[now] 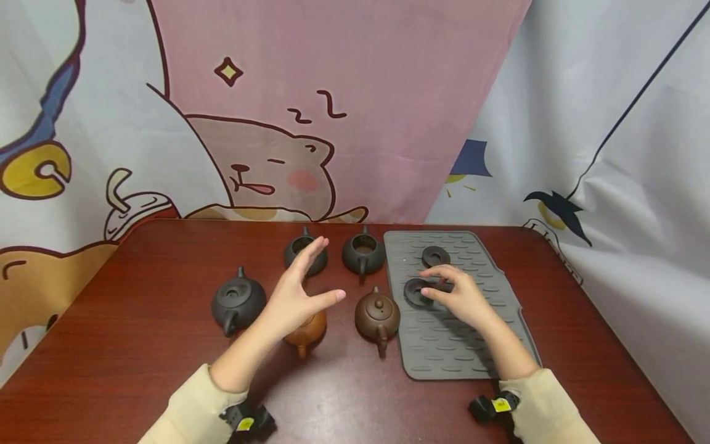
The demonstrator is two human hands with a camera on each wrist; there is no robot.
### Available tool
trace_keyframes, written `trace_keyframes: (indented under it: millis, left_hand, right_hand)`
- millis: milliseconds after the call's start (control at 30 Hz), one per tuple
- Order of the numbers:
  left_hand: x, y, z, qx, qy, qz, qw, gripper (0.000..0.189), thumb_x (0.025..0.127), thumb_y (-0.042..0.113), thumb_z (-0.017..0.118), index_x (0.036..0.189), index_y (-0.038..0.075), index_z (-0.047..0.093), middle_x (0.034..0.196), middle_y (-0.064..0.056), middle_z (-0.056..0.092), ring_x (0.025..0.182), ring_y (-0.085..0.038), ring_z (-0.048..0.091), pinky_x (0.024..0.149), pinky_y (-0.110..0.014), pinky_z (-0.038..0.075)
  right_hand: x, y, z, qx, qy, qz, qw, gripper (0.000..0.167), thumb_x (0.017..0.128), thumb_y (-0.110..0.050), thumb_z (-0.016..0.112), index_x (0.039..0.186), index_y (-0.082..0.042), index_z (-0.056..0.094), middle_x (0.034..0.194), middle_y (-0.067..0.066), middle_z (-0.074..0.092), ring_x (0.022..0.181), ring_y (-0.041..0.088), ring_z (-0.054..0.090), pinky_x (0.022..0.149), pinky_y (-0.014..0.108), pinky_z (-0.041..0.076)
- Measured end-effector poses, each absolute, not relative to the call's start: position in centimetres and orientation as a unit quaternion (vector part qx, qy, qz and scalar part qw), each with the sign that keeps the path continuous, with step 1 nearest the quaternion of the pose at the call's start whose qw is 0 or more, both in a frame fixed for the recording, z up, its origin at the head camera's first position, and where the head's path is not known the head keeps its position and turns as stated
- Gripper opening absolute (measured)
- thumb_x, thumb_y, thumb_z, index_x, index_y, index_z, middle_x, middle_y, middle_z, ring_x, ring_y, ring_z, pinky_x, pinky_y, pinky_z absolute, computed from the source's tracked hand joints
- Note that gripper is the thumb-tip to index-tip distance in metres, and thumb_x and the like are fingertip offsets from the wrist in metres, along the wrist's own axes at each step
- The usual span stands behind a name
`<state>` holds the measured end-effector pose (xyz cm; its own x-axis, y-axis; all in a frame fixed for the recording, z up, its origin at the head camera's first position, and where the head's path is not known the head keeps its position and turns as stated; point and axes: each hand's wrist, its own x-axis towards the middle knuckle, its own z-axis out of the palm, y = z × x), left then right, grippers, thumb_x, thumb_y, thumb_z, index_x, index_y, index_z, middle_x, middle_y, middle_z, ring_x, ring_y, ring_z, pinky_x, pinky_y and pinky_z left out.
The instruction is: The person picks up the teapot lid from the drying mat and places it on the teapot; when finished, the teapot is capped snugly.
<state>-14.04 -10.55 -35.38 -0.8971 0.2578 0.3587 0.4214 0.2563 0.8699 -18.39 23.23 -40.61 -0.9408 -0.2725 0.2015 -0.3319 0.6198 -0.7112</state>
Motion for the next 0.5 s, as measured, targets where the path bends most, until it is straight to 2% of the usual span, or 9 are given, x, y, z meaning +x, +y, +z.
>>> trace_keyframes:
  millis: [267,500]
  left_hand:
    - [-16.7,-13.2,-36.5,-0.183,-0.792,-0.575,0.093,0.086,0.080,0.013,0.079,0.150,0.010,0.029,0.150,-0.004,0.036,0.138,-0.018,0.027,0.111,-0.043,0.020]
    - [-18.1,-14.5,-38.1,-0.147,-0.800,-0.577,0.080,0.087,0.082,0.015,0.077,0.151,0.007,0.025,0.151,-0.009,0.033,0.139,-0.022,0.025,0.112,-0.042,0.019]
  right_hand:
    - [-18.7,23.9,-41.4,0.174,-0.891,0.418,0.013,0.034,0.086,-0.023,0.073,0.118,-0.013,0.066,0.118,0.006,0.059,0.089,0.023,0.050,0.066,0.037,0.045]
    - [-18.9,24.0,-42.1,0.174,-0.890,0.420,0.009,0.032,0.087,-0.014,0.071,0.118,-0.008,0.066,0.119,0.011,0.059,0.089,0.024,0.049,0.066,0.035,0.042]
